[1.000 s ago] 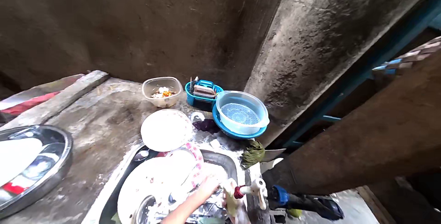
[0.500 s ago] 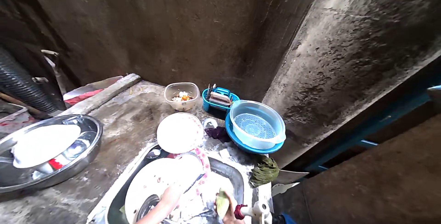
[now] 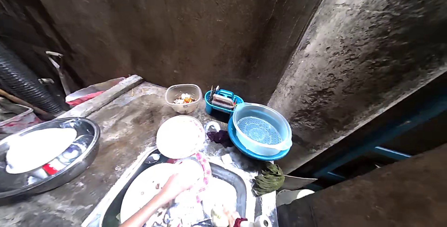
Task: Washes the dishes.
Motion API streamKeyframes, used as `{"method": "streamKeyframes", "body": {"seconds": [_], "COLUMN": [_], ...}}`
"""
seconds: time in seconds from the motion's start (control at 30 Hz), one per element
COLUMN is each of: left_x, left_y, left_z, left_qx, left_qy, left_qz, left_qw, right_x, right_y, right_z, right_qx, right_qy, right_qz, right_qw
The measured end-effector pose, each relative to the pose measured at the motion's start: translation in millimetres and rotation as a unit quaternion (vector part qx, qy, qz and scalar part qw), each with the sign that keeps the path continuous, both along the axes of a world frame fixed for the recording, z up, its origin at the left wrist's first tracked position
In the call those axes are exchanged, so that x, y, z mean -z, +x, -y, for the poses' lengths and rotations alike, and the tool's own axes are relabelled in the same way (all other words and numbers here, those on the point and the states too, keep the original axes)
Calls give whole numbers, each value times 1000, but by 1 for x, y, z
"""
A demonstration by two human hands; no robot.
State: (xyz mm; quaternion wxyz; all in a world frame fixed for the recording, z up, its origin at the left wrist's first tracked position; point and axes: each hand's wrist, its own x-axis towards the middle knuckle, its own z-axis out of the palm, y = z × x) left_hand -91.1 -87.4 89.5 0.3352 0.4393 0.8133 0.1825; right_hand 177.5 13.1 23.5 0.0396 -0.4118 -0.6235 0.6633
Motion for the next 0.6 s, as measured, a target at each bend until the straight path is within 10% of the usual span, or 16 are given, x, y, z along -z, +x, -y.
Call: {"method": "streamKeyframes", "body": {"seconds": [0.17,0.3,0.47,0.6], "left_x": [-3,24,47,52], "left_y": [29,45,59,52], "left_z": [-131,-195,-182,-155], "left_qx": [11,32,128,62], "left_qy": [111,114,97,161], "left_qz": [144,57,-124,-41], "left_qw": [983,991,979,984], "right_x": [-25,-40,-59,-15], "right_y": [7,10,-24,-82], "right_z": [3,-13,-51,-88], "right_qx": [40,61,188,117], "right_qy": [44,137,436,511], "right_qz": [-44,-22,-31,-34], "right_qw": [997,988,880,851]}}
